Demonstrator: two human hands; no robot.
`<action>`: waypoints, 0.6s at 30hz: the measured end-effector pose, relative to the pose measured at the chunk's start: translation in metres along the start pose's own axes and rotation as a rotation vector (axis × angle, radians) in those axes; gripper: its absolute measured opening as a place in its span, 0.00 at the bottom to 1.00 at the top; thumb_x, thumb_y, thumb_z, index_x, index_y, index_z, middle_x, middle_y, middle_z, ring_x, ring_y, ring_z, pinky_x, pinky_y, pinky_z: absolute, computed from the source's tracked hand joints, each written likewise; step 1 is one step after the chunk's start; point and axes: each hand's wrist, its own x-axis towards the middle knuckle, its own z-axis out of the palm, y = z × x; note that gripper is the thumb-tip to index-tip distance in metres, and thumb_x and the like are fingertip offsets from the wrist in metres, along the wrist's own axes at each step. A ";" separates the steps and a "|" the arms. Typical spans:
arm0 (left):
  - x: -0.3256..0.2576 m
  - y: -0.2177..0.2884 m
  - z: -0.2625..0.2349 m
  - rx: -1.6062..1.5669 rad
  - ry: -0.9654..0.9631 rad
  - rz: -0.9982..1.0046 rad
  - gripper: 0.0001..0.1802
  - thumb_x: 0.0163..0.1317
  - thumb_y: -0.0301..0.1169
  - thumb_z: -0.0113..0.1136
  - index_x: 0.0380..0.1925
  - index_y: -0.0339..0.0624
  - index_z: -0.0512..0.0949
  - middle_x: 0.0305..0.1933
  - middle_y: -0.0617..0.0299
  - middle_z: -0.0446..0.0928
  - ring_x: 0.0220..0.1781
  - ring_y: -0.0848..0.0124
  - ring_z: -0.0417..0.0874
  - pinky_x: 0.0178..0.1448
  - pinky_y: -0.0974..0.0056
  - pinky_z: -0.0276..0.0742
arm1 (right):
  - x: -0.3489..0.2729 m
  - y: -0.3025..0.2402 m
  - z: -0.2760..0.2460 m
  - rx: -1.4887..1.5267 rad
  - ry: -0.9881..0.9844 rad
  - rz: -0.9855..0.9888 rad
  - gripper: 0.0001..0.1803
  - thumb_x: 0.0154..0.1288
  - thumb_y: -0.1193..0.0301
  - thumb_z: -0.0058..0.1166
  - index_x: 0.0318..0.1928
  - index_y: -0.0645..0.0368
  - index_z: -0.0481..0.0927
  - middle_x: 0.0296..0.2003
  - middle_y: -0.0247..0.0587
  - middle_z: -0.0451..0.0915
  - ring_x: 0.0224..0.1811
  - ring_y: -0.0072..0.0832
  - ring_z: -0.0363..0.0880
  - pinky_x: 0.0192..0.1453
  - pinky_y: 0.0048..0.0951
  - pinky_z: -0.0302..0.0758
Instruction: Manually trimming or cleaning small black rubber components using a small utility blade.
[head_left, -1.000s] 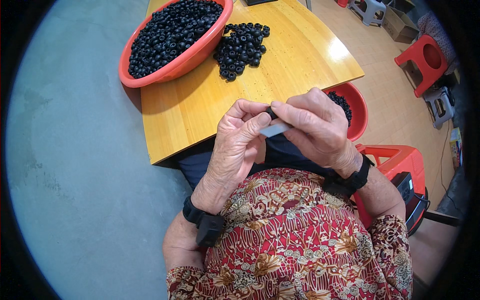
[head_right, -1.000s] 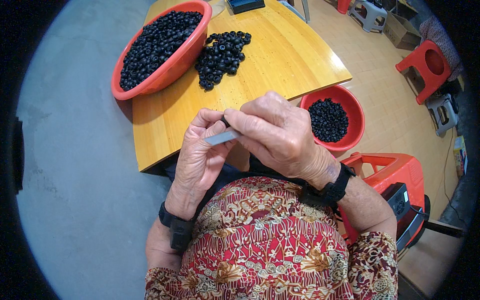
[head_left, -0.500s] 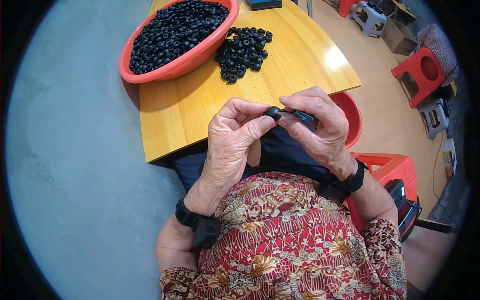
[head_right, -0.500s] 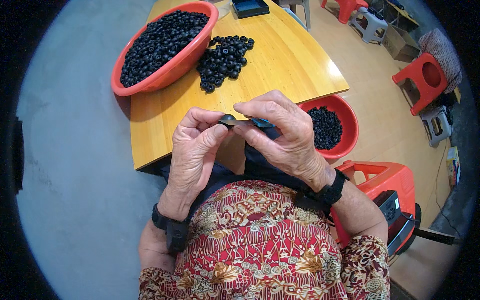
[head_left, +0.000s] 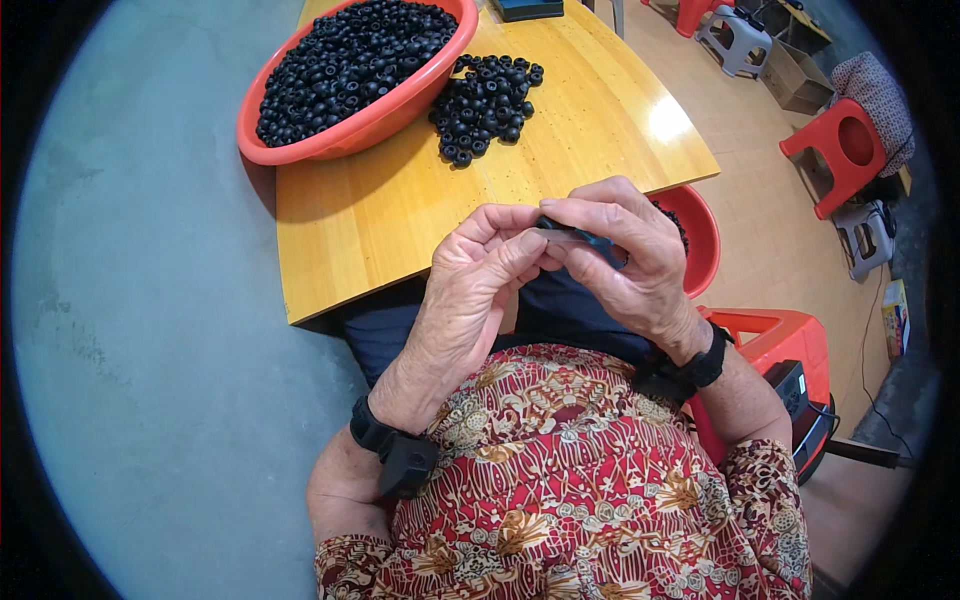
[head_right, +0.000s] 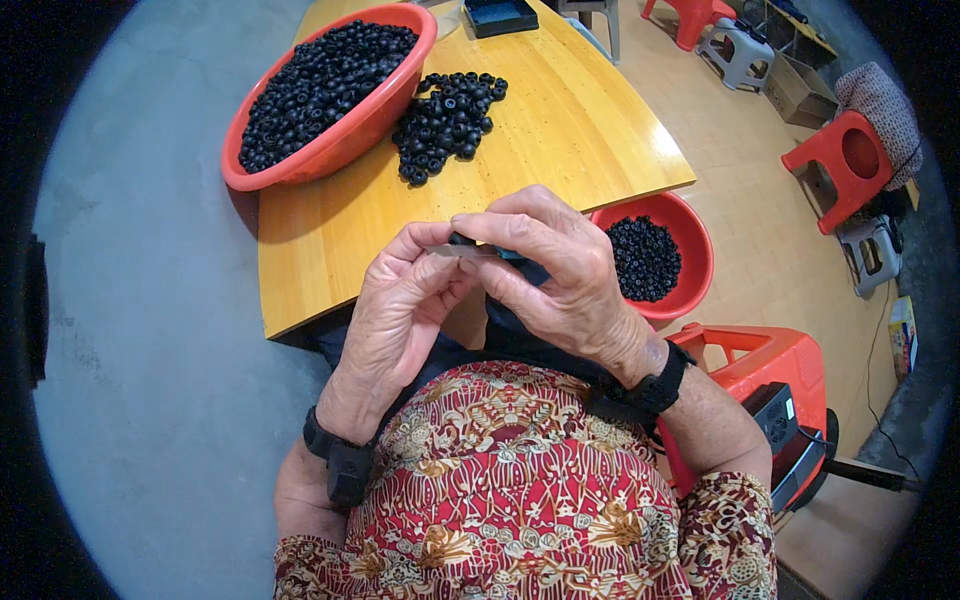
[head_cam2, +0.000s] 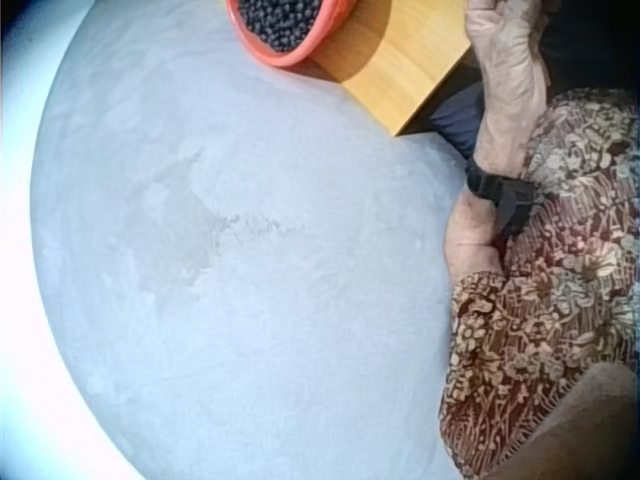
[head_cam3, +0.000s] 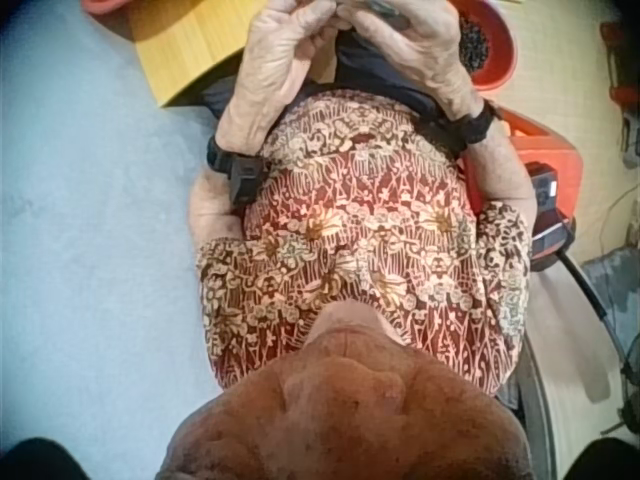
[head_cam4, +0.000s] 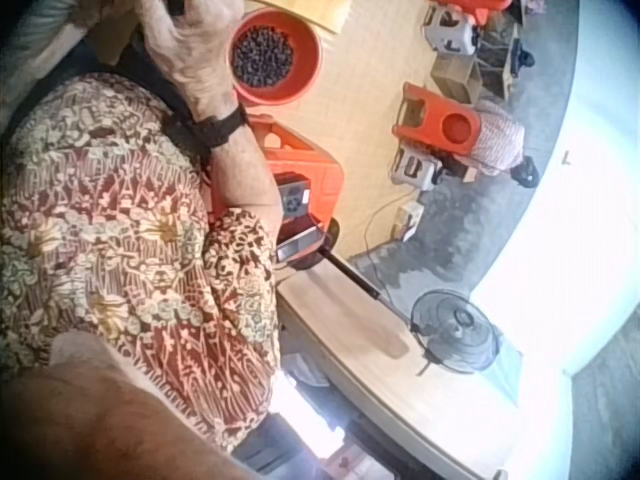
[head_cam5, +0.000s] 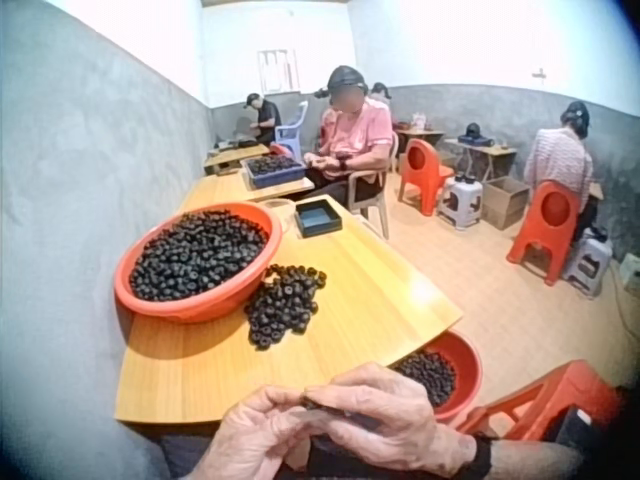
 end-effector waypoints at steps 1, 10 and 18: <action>0.000 0.000 0.000 0.011 -0.013 0.000 0.10 0.64 0.25 0.60 0.45 0.38 0.74 0.45 0.60 0.79 0.47 0.74 0.81 0.55 0.68 0.79 | 0.002 0.000 -0.001 -0.001 -0.022 -0.001 0.17 0.52 0.78 0.64 0.46 0.59 0.82 0.35 0.42 0.80 0.36 0.32 0.81 0.38 0.28 0.77; 0.000 0.005 0.002 0.142 0.027 0.016 0.16 0.63 0.28 0.62 0.48 0.37 0.71 0.46 0.60 0.78 0.46 0.75 0.80 0.54 0.68 0.78 | 0.002 0.003 -0.004 0.223 -0.114 0.185 0.15 0.54 0.75 0.63 0.44 0.60 0.81 0.35 0.37 0.79 0.35 0.25 0.77 0.40 0.24 0.74; 0.000 0.005 -0.001 0.043 0.000 -0.046 0.14 0.64 0.28 0.61 0.48 0.39 0.72 0.46 0.61 0.79 0.46 0.76 0.80 0.54 0.69 0.77 | 0.001 0.008 -0.005 0.328 -0.142 0.285 0.13 0.53 0.74 0.65 0.41 0.61 0.82 0.34 0.34 0.79 0.36 0.20 0.76 0.40 0.21 0.72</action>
